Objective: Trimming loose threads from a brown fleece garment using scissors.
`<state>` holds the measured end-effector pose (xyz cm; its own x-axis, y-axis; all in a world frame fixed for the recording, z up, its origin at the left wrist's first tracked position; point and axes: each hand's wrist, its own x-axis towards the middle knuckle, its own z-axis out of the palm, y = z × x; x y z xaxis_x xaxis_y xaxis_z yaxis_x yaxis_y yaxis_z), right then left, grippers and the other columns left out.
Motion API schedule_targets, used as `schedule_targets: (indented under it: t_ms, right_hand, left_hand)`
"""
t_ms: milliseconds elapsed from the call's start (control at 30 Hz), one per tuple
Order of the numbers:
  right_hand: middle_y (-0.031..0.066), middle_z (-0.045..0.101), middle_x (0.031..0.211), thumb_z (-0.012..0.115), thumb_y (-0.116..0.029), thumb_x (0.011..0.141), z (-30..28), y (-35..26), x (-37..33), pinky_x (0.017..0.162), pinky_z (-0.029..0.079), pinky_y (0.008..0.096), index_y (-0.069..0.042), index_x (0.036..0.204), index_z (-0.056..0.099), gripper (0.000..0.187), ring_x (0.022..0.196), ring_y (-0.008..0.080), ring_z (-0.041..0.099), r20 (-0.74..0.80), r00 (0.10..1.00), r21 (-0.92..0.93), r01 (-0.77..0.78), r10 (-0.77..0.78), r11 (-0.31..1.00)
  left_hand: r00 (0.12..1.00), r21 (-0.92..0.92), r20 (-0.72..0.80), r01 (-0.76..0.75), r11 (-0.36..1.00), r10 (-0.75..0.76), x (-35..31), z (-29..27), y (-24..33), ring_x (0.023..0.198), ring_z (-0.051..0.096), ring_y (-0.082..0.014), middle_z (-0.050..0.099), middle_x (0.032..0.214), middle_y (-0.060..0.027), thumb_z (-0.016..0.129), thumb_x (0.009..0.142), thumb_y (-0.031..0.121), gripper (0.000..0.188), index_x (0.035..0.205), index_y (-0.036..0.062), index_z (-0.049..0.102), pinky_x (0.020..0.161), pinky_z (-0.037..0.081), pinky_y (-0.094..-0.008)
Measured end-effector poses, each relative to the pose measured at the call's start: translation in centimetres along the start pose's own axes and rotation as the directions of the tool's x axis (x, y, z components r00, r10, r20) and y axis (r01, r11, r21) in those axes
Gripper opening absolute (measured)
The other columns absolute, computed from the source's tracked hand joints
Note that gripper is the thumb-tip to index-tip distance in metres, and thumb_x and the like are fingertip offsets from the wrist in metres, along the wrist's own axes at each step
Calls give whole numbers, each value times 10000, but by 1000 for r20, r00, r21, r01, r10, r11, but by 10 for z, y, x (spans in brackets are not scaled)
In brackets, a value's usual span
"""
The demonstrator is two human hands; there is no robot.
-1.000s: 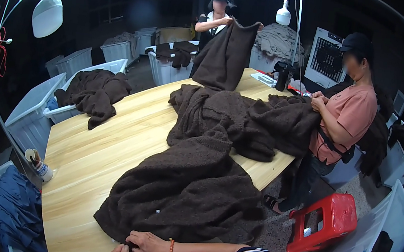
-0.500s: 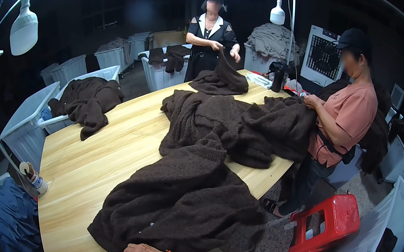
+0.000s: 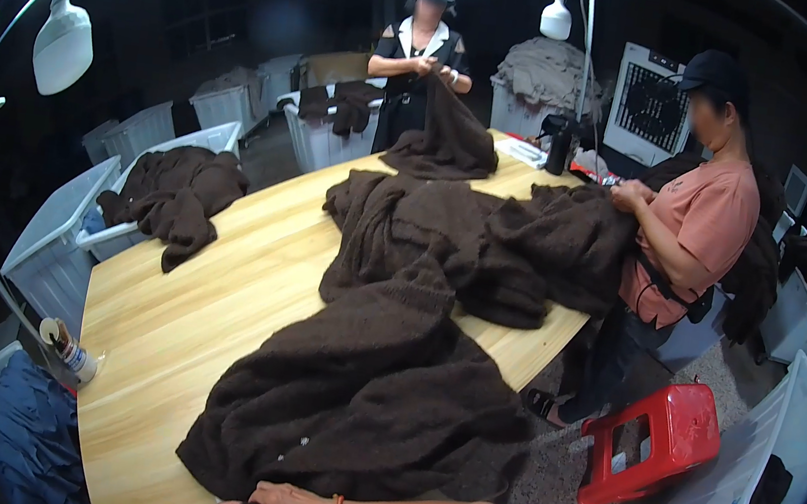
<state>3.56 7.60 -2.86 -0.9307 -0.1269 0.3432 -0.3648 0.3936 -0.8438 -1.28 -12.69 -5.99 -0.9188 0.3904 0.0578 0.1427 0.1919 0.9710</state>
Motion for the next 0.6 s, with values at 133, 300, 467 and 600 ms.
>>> schedule_targets:
  t_ms: [133, 300, 467, 600]
  right_hand:
    - [201, 563, 943, 579, -26, 786, 21, 13, -4, 805, 493, 438, 8, 980, 599, 198, 919, 398, 594, -39, 998, -43, -47, 45, 998]
    - [198, 590, 934, 583, -9, 762, 14, 5, 2, 815, 507, 443, 3, 948, 636, 194, 890, 384, 610, -87, 991, -116, -107, 98, 987]
    - [214, 654, 928, 605, -4, 774, -3, 3, 12, 840, 514, 431, 20, 921, 683, 169, 916, 380, 637, -77, 981, 15, -175, 176, 984]
    - [205, 674, 869, 632, 3, 785, -10, -2, 16, 767, 522, 361, 34, 967, 684, 193, 847, 334, 677, -13, 974, 23, -224, 225, 974]
  left_hand:
    - [982, -44, -125, -145, 988, 139, 4, 17, -3, 815, 596, -129, 632, 910, -69, 569, 904, 5, 54, 940, -23, 599, 753, 495, -260]
    - [981, 110, -129, -129, 985, 143, 3, 24, 15, 882, 599, -170, 625, 939, -96, 552, 894, -7, 116, 1000, -25, 596, 812, 498, -296]
    - [991, 15, -113, -66, 998, 67, 12, 27, 20, 829, 550, -65, 606, 918, -7, 563, 929, 6, 121, 1044, -1, 601, 744, 464, -214]
    - [994, -211, -70, 69, 975, -85, 11, 28, 28, 716, 526, -23, 598, 846, 23, 570, 929, 4, 90, 1014, 5, 601, 645, 442, -185]
